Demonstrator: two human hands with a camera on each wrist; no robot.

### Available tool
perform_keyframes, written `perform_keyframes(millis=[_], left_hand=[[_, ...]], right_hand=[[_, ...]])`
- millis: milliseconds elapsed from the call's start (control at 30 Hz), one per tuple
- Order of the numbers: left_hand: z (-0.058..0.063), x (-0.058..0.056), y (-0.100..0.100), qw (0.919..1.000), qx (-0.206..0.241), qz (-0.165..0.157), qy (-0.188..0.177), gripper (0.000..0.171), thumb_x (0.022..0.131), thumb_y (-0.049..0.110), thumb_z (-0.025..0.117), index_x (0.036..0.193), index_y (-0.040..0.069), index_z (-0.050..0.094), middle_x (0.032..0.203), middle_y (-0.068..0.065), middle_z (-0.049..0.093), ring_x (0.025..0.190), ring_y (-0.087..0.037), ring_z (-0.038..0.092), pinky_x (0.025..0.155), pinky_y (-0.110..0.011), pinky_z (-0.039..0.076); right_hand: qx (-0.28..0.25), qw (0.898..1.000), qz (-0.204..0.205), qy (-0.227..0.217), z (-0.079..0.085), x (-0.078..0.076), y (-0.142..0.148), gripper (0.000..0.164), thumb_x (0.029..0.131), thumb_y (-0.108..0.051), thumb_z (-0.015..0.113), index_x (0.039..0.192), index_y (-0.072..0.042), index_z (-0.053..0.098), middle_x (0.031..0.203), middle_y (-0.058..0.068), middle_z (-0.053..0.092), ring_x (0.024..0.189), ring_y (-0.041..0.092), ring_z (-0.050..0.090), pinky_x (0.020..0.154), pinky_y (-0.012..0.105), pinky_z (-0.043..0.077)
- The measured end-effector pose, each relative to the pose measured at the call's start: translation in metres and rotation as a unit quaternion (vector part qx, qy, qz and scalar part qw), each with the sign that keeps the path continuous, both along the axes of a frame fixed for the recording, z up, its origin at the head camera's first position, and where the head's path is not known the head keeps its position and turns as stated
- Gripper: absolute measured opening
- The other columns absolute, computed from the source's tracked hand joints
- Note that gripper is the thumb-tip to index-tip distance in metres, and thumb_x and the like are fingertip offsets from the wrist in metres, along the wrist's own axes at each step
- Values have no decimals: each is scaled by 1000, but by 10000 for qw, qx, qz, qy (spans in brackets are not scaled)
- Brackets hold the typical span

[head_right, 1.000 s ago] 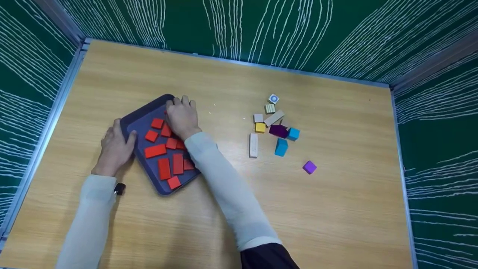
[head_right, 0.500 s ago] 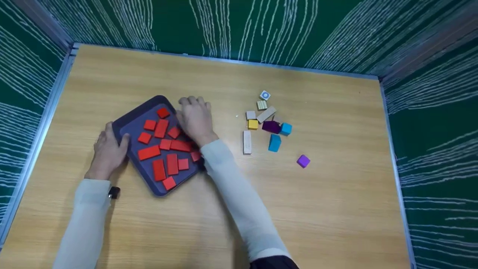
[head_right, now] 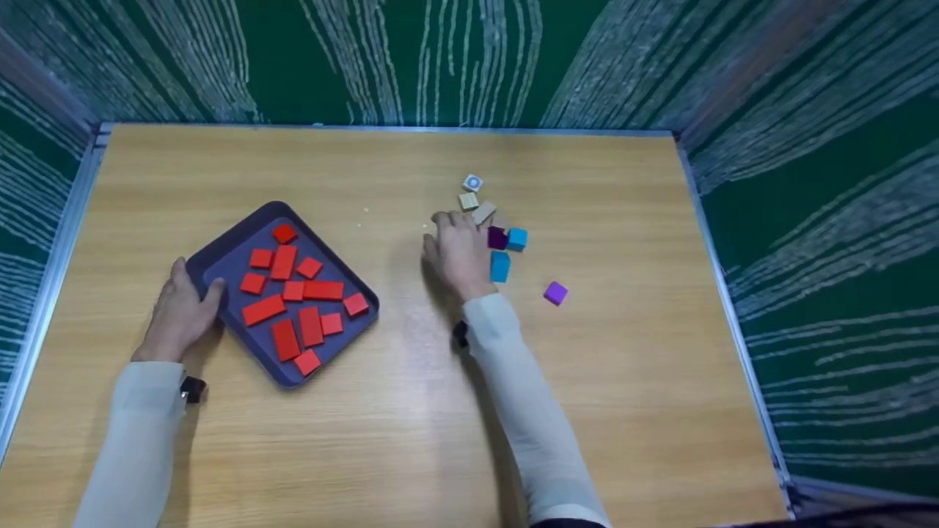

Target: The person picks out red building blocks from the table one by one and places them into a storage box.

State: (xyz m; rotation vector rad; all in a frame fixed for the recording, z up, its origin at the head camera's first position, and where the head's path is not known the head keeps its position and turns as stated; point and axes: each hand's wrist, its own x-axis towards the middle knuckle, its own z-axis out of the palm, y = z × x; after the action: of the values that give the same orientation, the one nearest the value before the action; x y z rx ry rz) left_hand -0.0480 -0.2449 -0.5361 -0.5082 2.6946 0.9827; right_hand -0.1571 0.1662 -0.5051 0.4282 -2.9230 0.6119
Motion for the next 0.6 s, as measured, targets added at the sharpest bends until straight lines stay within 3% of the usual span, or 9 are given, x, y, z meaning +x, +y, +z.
perform_keyframes(millis=[267,467,600], left_hand=[[-8,-19,-21,9998,67,-18,-200,87,106,50,33,155,-1,-18,161,-30,-10,147,-48,-6,112,-71,-2],[-10,-18,-31,9991,0,50,-417,87,106,50,30,154,-2,-19,160,-30,-13,146,-49,-6,111,-71,-1],[-2,-21,-23,9987,-387,47,-329,86,106,52,28,155,-1,-18,160,-29,-15,147,-48,-9,110,-72,-3]], right_hand=[[-370,9981,-442,-237,-10,-8,23,35,95,-25,66,124,-5,66,121,14,64,114,32,55,99,48,38],[-323,9953,-545,-729,-9,-4,25,40,99,-30,61,133,-8,61,132,11,58,124,30,50,106,47,36],[-353,9924,-657,-977,-6,-1,25,44,101,-33,58,138,-9,57,137,12,54,129,32,46,108,50,37]])
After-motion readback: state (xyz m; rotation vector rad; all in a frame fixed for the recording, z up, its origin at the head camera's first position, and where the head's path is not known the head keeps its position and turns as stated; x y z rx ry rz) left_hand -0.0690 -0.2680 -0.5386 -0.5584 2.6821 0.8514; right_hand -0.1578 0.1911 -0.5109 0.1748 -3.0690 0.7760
